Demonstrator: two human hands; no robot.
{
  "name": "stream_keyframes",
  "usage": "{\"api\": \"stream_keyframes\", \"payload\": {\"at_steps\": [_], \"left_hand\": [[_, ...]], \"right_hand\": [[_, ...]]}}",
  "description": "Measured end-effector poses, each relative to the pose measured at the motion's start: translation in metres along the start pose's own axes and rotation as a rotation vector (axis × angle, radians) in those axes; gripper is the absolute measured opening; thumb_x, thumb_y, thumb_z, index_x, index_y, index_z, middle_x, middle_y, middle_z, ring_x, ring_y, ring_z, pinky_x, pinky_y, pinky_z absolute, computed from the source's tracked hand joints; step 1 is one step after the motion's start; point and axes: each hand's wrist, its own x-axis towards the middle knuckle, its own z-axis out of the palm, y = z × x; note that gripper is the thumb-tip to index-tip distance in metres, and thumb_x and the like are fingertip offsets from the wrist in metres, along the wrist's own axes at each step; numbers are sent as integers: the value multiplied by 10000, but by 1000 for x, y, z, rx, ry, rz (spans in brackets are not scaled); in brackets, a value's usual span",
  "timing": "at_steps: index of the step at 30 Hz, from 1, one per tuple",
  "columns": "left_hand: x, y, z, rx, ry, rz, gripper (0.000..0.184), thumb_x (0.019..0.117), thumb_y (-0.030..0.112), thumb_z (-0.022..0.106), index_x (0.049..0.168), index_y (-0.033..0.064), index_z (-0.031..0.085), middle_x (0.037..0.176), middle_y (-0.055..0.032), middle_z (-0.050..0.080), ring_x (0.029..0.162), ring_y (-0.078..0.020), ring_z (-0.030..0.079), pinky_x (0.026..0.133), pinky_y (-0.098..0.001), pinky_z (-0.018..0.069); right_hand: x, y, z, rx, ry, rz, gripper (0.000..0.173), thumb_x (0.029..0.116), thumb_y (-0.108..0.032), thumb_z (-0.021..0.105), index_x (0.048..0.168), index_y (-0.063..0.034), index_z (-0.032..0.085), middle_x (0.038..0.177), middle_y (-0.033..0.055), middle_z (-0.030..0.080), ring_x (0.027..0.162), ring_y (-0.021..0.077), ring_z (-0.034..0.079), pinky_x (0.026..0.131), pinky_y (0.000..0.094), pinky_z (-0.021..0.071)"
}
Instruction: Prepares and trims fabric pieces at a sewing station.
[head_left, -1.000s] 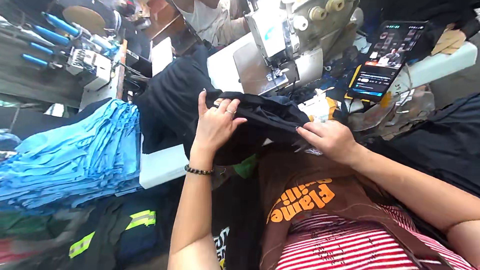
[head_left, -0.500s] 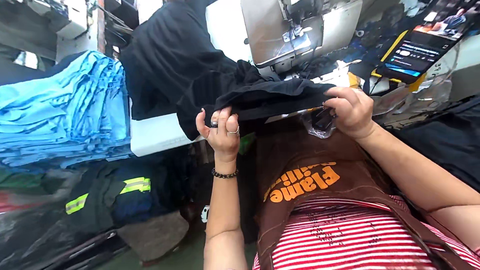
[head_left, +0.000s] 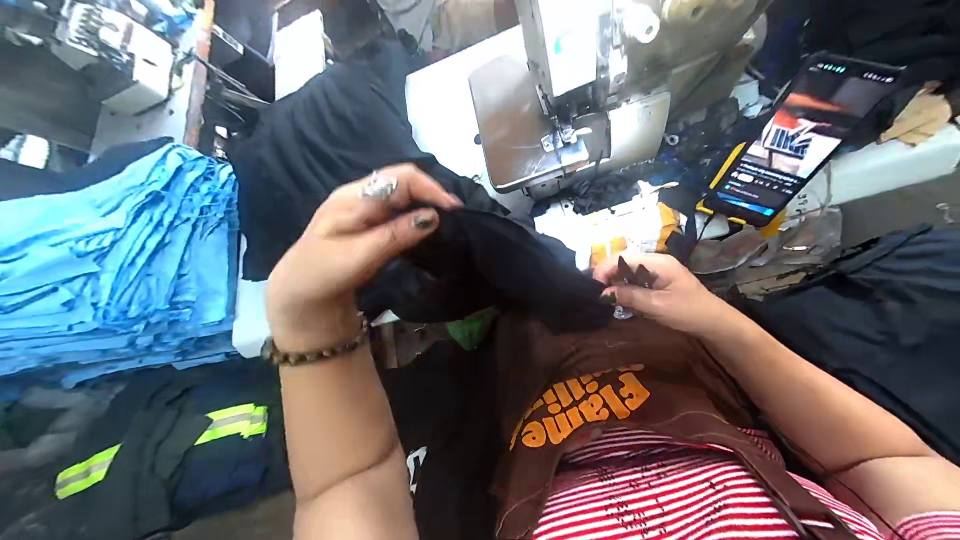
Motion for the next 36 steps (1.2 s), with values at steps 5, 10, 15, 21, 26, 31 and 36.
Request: {"api": "stream_keyframes", "payload": {"at_steps": [5, 10, 15, 21, 26, 31, 36], "left_hand": [[112, -38, 15, 243, -40, -141, 118, 981, 194, 627, 1004, 106, 702, 926, 57, 683, 854, 6, 621, 801, -238, 517], [176, -108, 42, 514, -39, -512, 345, 851, 315, 795, 971, 1, 721, 959, -188, 706, 946, -332, 670, 871, -605, 496], [189, -113, 45, 465, 48, -534, 291, 855, 252, 794, 1004, 14, 717, 993, -158, 708, 962, -273, 665, 894, -547, 495], [199, -126, 48, 483, 132, -452, 297, 817, 221, 808, 1014, 17, 720, 1013, -140, 725, 987, -242, 688, 913, -515, 521], [175, -123, 52, 425, 240, -393, 399, 847, 228, 792, 1146, -16, 687, 1123, -200, 697, 1065, -303, 670, 957, -537, 516], [32, -113, 32, 291, 155, -399, 834, 790, 356, 843, 1487, 113, 456, 1509, -89, 497, 1392, -201, 481, 1143, -421, 432], [-77, -143, 35, 514, 4, -533, 728, 707, 349, 858, 1285, -28, 627, 1171, -292, 643, 1132, -508, 576, 979, -783, 319]], "right_hand": [[1, 9, -9, 229, 177, 221, 80, 955, -111, 662, 1026, -133, 691, 641, -131, 561, 508, -47, 448, 495, 142, 400], [7, 27, -25, 169, 368, 414, 92, 948, -66, 652, 1039, -67, 663, 586, -78, 503, 463, -1, 414, 470, 178, 385], [17, 37, -31, 124, 376, 316, 136, 947, -67, 657, 1083, -78, 657, 704, -49, 561, 512, 11, 452, 497, 178, 425], [24, 41, -28, 62, 386, 337, 169, 938, -67, 677, 1106, -56, 662, 788, -40, 613, 597, 16, 517, 564, 186, 465], [22, 39, -26, -5, 342, 293, 236, 935, -20, 674, 1171, -2, 673, 962, 17, 702, 805, 19, 650, 762, 209, 572], [10, 37, -39, -88, 298, 302, 222, 960, -29, 649, 1177, 11, 678, 1051, 70, 711, 902, 43, 663, 839, 232, 563], [10, 41, -41, -87, 300, 363, 237, 971, -31, 641, 1203, 13, 656, 1060, 98, 688, 901, 99, 646, 820, 292, 549]]}}
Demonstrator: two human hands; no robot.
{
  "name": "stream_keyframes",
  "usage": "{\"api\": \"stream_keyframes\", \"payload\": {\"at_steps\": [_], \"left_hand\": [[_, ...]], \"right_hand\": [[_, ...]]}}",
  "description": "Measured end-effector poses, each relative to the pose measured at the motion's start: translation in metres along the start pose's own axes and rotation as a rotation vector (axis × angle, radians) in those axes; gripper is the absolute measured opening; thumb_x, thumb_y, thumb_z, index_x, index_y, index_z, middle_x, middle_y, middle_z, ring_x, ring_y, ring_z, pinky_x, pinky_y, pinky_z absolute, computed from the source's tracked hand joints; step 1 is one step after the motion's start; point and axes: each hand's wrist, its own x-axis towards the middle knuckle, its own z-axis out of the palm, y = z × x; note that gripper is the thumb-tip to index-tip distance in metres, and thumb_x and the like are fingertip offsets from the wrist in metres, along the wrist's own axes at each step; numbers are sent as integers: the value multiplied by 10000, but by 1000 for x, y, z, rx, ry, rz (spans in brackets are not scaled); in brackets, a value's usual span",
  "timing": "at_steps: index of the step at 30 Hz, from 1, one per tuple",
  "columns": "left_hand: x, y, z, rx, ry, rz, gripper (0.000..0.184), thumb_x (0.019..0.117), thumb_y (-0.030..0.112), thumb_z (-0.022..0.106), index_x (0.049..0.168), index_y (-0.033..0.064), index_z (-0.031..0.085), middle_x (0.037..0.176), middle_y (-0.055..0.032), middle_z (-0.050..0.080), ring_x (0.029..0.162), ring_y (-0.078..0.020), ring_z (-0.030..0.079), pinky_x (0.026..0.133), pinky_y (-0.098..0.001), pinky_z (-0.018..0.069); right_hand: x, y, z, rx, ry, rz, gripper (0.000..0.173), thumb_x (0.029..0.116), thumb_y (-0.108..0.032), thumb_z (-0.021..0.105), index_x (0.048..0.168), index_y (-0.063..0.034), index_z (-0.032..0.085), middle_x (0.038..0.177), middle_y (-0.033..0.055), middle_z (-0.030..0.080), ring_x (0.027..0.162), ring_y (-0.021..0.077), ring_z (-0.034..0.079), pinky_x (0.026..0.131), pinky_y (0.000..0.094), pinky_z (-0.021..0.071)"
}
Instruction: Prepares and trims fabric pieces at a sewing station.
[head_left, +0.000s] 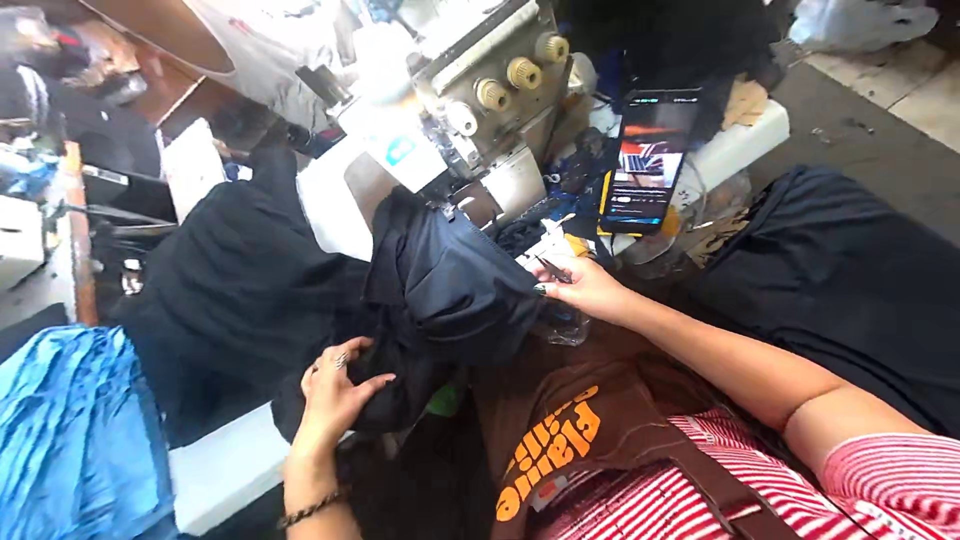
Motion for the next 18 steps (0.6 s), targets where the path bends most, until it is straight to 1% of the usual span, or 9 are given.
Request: {"api": "stream_keyframes", "payload": {"at_steps": [2, 3, 5, 7, 10, 12, 14, 16, 18], "left_hand": [[-10, 0, -2, 24, 17, 71, 514, 746, 199, 823, 1156, -51, 640, 916, -211, 676, 836, -364, 644, 773, -621, 492], [-12, 7, -11, 46, 33, 113, 432, 772, 86, 786, 1150, -70, 643, 926, -234, 681, 832, -385, 657, 753, -621, 512], [-16, 18, -33, 190, 171, 173, 383, 801, -25, 617, 1179, -70, 652, 1086, -296, 681, 993, -491, 667, 822, -690, 507], [-19, 24, -52, 316, 396, 82, 337, 900, -35, 521, 1208, -58, 654, 1171, -347, 650, 1105, -571, 611, 904, -745, 440], [-22, 46, -57, 330, 496, -90, 361, 966, 54, 543, 1317, -1, 611, 1288, -379, 556, 1225, -608, 494, 1004, -782, 314], [-27, 90, -41, 249, 471, -20, 356, 971, 77, 606, 1309, -34, 611, 1353, -366, 515, 1299, -560, 455, 1074, -714, 324], [-24, 137, 1, 97, 447, 187, 233, 1001, 114, 615, 1164, -35, 690, 1224, -262, 643, 1208, -388, 593, 1057, -534, 461], [-14, 176, 61, -100, 274, 399, 163, 991, 109, 635, 1058, 9, 744, 1073, -144, 722, 1052, -249, 688, 951, -427, 563], [2, 202, 125, -176, 33, 506, 125, 960, 52, 658, 1029, 24, 758, 1046, -122, 741, 1022, -260, 713, 920, -455, 583]], "right_hand": [[3, 4, 10, -2, 0, -6, 272, 971, -29, 638, 1236, 30, 649, 1067, 117, 686, 900, 116, 646, 827, 306, 550], [5, 5, 15, 3, -1, -15, 288, 970, -27, 639, 1252, 34, 648, 1057, 117, 690, 886, 108, 645, 821, 296, 551], [5, 6, 23, 4, -10, -27, 301, 977, -39, 637, 1271, 23, 654, 1033, 105, 703, 855, 82, 639, 803, 275, 540], [2, 7, 28, -6, 1, -86, 299, 973, -38, 650, 1265, 28, 656, 1013, 107, 709, 851, 86, 647, 803, 276, 546], [-2, 10, 25, -49, 33, -248, 374, 951, 1, 632, 1316, 80, 615, 1192, 167, 694, 1073, 127, 663, 969, 288, 532], [-5, 12, 19, -61, 81, -265, 320, 955, 13, 608, 1270, 63, 641, 1226, 152, 695, 1127, 142, 665, 997, 322, 540], [-9, 12, 7, -39, 147, -248, 303, 949, 41, 578, 1244, 44, 648, 1221, 124, 703, 1137, 133, 663, 989, 321, 547], [-15, 14, -6, -1, 218, -188, 286, 948, 45, 560, 1216, 18, 655, 1176, 95, 716, 1045, 102, 674, 900, 283, 562], [-24, 12, -12, 59, 277, -70, 237, 973, -1, 582, 1194, -37, 659, 1046, 21, 745, 722, 8, 604, 597, 187, 469]]}}
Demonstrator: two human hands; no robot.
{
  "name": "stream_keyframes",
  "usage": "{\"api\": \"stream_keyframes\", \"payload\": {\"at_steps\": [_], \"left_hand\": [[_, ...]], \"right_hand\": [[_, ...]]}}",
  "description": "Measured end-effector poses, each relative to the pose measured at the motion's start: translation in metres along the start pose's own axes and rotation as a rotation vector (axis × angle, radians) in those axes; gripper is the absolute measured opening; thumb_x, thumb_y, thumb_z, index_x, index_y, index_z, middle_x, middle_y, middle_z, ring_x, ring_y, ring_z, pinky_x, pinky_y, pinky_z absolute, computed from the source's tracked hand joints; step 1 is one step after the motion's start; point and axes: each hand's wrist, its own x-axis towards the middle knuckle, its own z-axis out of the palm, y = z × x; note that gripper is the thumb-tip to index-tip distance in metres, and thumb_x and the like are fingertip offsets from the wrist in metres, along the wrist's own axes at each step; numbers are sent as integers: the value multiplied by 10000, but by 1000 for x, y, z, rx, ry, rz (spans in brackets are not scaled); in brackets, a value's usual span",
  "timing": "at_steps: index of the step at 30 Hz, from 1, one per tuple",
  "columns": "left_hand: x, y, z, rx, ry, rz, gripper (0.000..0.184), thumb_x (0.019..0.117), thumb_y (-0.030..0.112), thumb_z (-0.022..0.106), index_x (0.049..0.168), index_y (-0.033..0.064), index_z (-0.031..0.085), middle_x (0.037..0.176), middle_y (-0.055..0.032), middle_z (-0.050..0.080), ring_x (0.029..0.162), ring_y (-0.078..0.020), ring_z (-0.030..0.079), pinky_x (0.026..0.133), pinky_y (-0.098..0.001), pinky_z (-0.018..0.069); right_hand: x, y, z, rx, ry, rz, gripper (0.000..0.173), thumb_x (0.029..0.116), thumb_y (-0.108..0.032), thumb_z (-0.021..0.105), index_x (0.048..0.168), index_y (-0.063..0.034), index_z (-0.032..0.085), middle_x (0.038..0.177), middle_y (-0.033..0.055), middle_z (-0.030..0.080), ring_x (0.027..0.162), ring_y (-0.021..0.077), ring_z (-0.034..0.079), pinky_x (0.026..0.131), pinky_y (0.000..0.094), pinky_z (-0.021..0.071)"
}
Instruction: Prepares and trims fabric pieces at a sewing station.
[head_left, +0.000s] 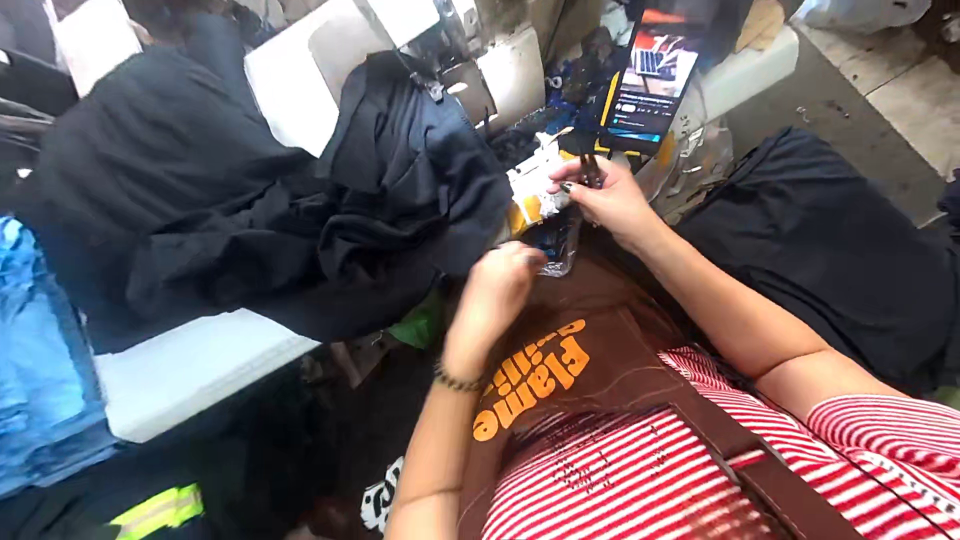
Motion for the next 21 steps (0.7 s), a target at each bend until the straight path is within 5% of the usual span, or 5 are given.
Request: {"api": "stream_keyframes", "payload": {"at_steps": [2, 4, 8, 15, 21], "left_hand": [[19, -3, 53, 24, -182, -50, 123, 907, -18, 672, 997, 11, 750, 1047, -161, 728, 1012, -327, 708, 894, -516, 584], [28, -6, 87, 118, -355, -204, 94, 891, -33, 685, 973, -14, 725, 1035, -220, 692, 974, -412, 686, 809, -574, 579], [26, -10, 108, 247, -475, -378, 97, 910, -18, 655, 984, 8, 712, 1047, -215, 683, 962, -421, 682, 719, -584, 583], [1, -23, 101, 119, -31, -215, 134, 910, -69, 628, 1007, -35, 714, 1032, -225, 700, 966, -420, 695, 798, -569, 579], [1, -5, 64, -403, 323, -397, 177, 928, 25, 714, 1104, 18, 732, 1034, -93, 747, 918, -146, 726, 864, -337, 608]], "right_hand": [[-9, -5, -6, 23, 0, 56, 207, 987, -18, 602, 1182, -47, 662, 956, -3, 743, 590, -6, 537, 504, 167, 410], [-17, -5, -11, -19, -48, 25, 204, 989, -22, 598, 1177, -42, 674, 954, 1, 734, 616, -4, 552, 522, 164, 427], [-36, -7, -20, -208, -156, -58, 207, 1007, -19, 573, 1172, -65, 689, 1018, 25, 735, 867, 61, 671, 767, 232, 558], [-31, 8, -19, -210, -161, -18, 196, 997, -14, 583, 1140, -58, 710, 1009, 29, 745, 929, 76, 694, 855, 264, 572], [-24, 17, -9, -165, -157, 49, 188, 999, -28, 595, 1135, -65, 720, 1096, 45, 727, 984, 92, 683, 891, 289, 567]]}}
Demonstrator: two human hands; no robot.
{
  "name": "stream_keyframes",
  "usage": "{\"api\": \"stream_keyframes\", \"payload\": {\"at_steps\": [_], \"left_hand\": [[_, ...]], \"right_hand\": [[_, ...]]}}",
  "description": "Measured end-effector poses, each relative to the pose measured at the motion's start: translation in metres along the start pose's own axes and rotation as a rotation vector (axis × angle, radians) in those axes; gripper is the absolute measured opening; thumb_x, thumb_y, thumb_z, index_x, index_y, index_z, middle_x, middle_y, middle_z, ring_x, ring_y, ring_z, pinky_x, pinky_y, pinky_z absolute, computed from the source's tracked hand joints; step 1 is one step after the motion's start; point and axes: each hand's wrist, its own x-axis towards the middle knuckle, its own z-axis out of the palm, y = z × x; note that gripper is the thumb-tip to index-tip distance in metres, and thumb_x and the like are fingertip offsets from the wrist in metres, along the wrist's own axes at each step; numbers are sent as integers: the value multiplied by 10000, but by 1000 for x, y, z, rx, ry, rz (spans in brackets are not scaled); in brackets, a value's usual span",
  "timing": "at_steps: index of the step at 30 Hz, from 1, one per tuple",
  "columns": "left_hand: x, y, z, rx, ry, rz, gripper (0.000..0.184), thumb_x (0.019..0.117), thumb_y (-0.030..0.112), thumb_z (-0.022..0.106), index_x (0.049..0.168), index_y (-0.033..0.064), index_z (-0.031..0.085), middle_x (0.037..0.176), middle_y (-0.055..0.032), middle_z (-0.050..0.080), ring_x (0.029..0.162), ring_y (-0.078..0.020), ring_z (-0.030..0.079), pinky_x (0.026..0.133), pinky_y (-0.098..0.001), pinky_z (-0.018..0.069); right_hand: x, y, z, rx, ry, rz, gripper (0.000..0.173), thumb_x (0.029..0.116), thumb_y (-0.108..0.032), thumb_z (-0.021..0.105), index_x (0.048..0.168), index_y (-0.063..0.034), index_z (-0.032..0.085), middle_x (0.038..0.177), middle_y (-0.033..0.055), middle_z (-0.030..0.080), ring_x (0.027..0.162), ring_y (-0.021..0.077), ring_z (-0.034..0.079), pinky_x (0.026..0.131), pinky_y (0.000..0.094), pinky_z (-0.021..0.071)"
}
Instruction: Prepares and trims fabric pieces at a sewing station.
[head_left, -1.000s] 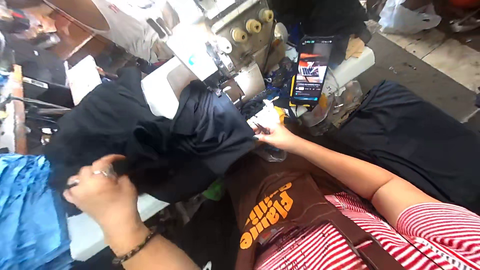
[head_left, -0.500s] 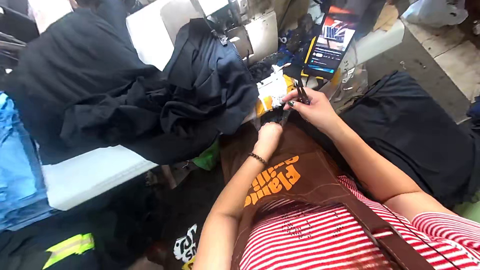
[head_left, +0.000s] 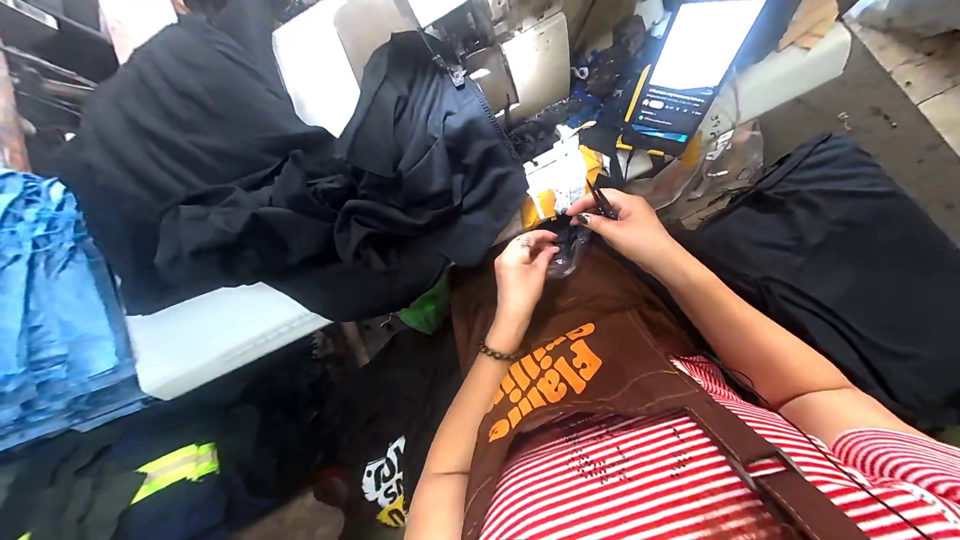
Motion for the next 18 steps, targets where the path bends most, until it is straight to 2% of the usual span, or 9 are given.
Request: {"api": "stream_keyframes", "payload": {"at_steps": [3, 5, 6, 9, 11, 13, 14, 15, 18], "left_hand": [[-1, 9, -17, -145, 58, -79, 192, 942, 23, 701, 1131, 52, 715, 1042, -61, 738, 860, -120, 729, 787, -320, 634], [-1, 7, -17, 8, 73, 40, 189, 946, 22, 699, 1134, 30, 714, 1076, -85, 736, 929, -135, 726, 852, -317, 614], [0, 4, -13, 122, 43, 137, 181, 948, 11, 689, 1127, 2, 716, 1091, -118, 739, 983, -181, 728, 908, -358, 599], [7, -2, 9, 452, -231, 277, 230, 926, -50, 637, 1138, -11, 720, 1155, -182, 718, 1086, -339, 698, 942, -519, 568], [8, -7, 28, 633, -421, 214, 265, 926, -41, 646, 1186, -6, 686, 1150, -224, 681, 1062, -412, 675, 866, -561, 575], [8, -15, 42, 754, -512, 137, 249, 938, -20, 644, 1186, -3, 659, 1066, -247, 666, 989, -451, 672, 760, -575, 579], [8, -20, 45, 770, -495, 139, 208, 938, -15, 639, 1145, 0, 665, 1022, -240, 670, 946, -448, 681, 708, -569, 581], [9, -22, 45, 750, -444, 161, 189, 941, -15, 629, 1125, -8, 672, 998, -238, 678, 920, -443, 691, 689, -569, 583], [10, -12, 27, 507, -202, 227, 208, 938, -3, 652, 1141, -16, 697, 1020, -208, 721, 929, -382, 722, 783, -554, 592]], "right_hand": [[1, 4, 3, 25, 6, -9, 194, 999, -30, 597, 1144, -70, 719, 1103, 38, 731, 979, 77, 674, 878, 276, 556], [1, 7, 4, 40, 9, -27, 194, 995, -30, 598, 1148, -56, 714, 1096, 44, 732, 978, 80, 676, 882, 281, 559], [0, 7, 4, 39, 7, -23, 193, 995, -29, 599, 1149, -54, 713, 1095, 45, 731, 979, 79, 676, 885, 279, 558], [-1, 6, 3, 9, -8, -4, 192, 997, -39, 599, 1145, -69, 716, 1100, 35, 725, 944, 66, 662, 844, 263, 545], [-3, 5, 3, 7, -15, -5, 198, 994, -30, 598, 1147, -67, 717, 1103, 38, 728, 943, 71, 667, 841, 268, 550], [-10, 0, 2, -12, -21, -2, 201, 998, -23, 592, 1148, -71, 715, 1094, 43, 724, 928, 81, 668, 826, 270, 556], [-14, -5, 0, -37, -19, 1, 193, 1005, -21, 590, 1147, -73, 710, 1087, 49, 719, 907, 89, 657, 802, 270, 544], [-16, -8, -3, -70, -21, 1, 190, 1008, -24, 592, 1147, -79, 710, 1102, 47, 718, 943, 96, 665, 837, 285, 551], [-15, -2, -12, -72, -13, 22, 183, 1003, -42, 603, 1134, -86, 723, 1105, 30, 726, 977, 79, 673, 880, 288, 558]]}}
